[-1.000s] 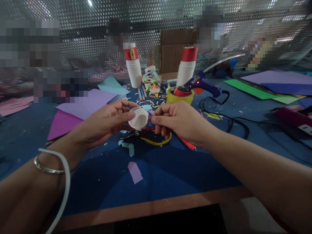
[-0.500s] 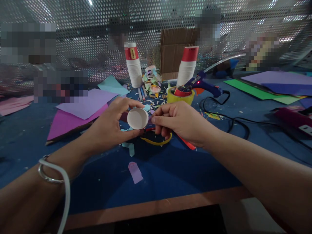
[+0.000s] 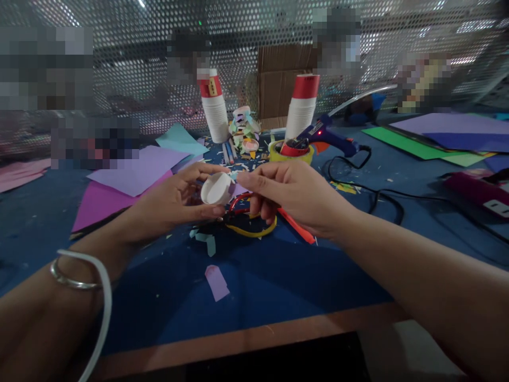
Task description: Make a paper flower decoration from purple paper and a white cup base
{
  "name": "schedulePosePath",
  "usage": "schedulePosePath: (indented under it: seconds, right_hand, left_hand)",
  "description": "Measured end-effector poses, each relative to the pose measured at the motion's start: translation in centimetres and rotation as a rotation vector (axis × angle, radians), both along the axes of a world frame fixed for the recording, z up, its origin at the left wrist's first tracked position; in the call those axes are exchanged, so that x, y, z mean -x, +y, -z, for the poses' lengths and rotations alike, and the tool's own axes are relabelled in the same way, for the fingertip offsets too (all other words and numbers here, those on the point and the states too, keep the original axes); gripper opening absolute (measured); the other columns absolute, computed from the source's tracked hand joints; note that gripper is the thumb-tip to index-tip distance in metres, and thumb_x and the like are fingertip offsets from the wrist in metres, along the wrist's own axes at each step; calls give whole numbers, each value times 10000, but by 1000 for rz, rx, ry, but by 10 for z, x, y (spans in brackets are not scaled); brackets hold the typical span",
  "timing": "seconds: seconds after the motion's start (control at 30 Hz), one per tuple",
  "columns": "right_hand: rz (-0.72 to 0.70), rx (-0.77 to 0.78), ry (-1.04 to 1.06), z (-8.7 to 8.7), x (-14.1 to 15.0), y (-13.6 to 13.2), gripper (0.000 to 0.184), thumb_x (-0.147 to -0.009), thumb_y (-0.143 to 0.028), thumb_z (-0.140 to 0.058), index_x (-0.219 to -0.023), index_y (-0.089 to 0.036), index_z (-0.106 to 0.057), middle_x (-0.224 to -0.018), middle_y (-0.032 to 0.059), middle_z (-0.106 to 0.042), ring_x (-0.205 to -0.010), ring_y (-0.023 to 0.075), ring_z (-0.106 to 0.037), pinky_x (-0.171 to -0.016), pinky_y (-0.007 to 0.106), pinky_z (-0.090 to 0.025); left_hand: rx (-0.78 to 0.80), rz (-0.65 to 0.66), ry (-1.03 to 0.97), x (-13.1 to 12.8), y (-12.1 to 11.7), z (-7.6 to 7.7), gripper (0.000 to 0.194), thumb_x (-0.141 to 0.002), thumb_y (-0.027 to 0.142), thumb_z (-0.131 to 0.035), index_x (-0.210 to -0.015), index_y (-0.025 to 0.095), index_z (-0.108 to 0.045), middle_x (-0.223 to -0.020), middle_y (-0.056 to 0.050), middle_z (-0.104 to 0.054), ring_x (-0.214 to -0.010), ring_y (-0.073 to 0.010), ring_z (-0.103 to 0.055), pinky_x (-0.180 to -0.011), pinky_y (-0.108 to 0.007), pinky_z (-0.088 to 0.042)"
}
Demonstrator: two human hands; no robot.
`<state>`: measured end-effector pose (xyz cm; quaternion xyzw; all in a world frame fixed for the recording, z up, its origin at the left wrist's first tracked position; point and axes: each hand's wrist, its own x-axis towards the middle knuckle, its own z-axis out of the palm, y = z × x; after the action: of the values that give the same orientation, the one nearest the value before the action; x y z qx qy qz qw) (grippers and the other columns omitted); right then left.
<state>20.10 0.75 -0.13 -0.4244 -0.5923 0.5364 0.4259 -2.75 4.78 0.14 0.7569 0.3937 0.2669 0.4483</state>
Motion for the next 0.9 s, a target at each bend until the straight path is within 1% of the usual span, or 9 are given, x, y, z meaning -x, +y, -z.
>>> schedulePosePath:
  seconds: [0.1,0.17,0.23,0.33,0.47,0.57,0.67,0.8,0.9]
  right_hand:
    - [22,-44,49,0,-2,-1,416,-847,-581,-697,-741,-179,-659,-588,-4,-662,-449,64,-568,-434,172,-469]
    - [24,-62,49,-1,-2,-1,433,-846,-610,-679,-778,-182,-677,-578,-9,-657,-443,63,-566,-428,168,-460]
    - [13,-75,32,-1,-2,-2,432,-849,-606,-677,-775,-180,-670,-582,-10,-663,-442,60,-565,-432,165,-460]
    - [0,-88,14,-2,-1,-3,411,-871,-572,-670,-764,-175,-655,-582,-13,-665,-432,54,-555,-430,160,-453]
    - [-6,-79,11,-3,0,-5,377,-902,-522,-658,-757,-174,-646,-575,-18,-655,-434,52,-550,-433,158,-453]
    - [-15,-67,16,-4,0,-5,372,-905,-508,-661,-733,-180,-630,-575,-19,-650,-443,54,-553,-439,160,-456]
    - [-29,-71,22,-4,0,-5,385,-904,-503,-663,-699,-183,-607,-579,-19,-648,-445,52,-550,-438,159,-452]
    - [-52,-66,23,-3,0,-4,378,-898,-508,-669,-719,-178,-617,-581,-25,-645,-452,47,-546,-432,146,-440]
    - [-68,-73,29,-1,0,-3,387,-893,-522,-669,-728,-175,-625,-579,-25,-645,-450,48,-544,-426,143,-434]
  left_hand:
    - [45,-1,-46,1,1,-1,604,-706,301,-867,-1266,329,-644,-1120,-41,-668,-1068,-246,-635,-851,-292,-549]
    - [59,7,-68,2,1,-2,595,-699,287,-870,-1254,342,-662,-1103,-34,-672,-1037,-235,-643,-839,-284,-552]
    - [70,11,-98,2,0,-3,578,-690,272,-877,-1228,349,-680,-1076,-24,-667,-1007,-215,-643,-822,-264,-550]
    - [94,18,-136,1,-1,-5,570,-685,258,-881,-1211,361,-686,-976,-8,-662,-930,-185,-639,-781,-239,-543]
    - [112,24,-167,-1,-3,-6,578,-679,259,-878,-1211,371,-683,-875,-1,-659,-848,-184,-642,-741,-256,-539]
    - [121,15,-176,0,-5,-6,589,-677,252,-875,-1215,388,-679,-853,4,-663,-828,-190,-651,-740,-279,-537]
    - [138,11,-198,-1,-6,-6,599,-673,238,-873,-1219,381,-676,-858,7,-672,-813,-184,-655,-740,-287,-534]
    - [206,32,-239,-3,-7,-8,576,-680,176,-860,-1194,365,-681,-864,23,-667,-791,-149,-646,-715,-241,-517]
    - [245,75,-257,-2,-6,-7,593,-691,152,-852,-1222,331,-656,-843,30,-663,-762,-129,-636,-694,-210,-504]
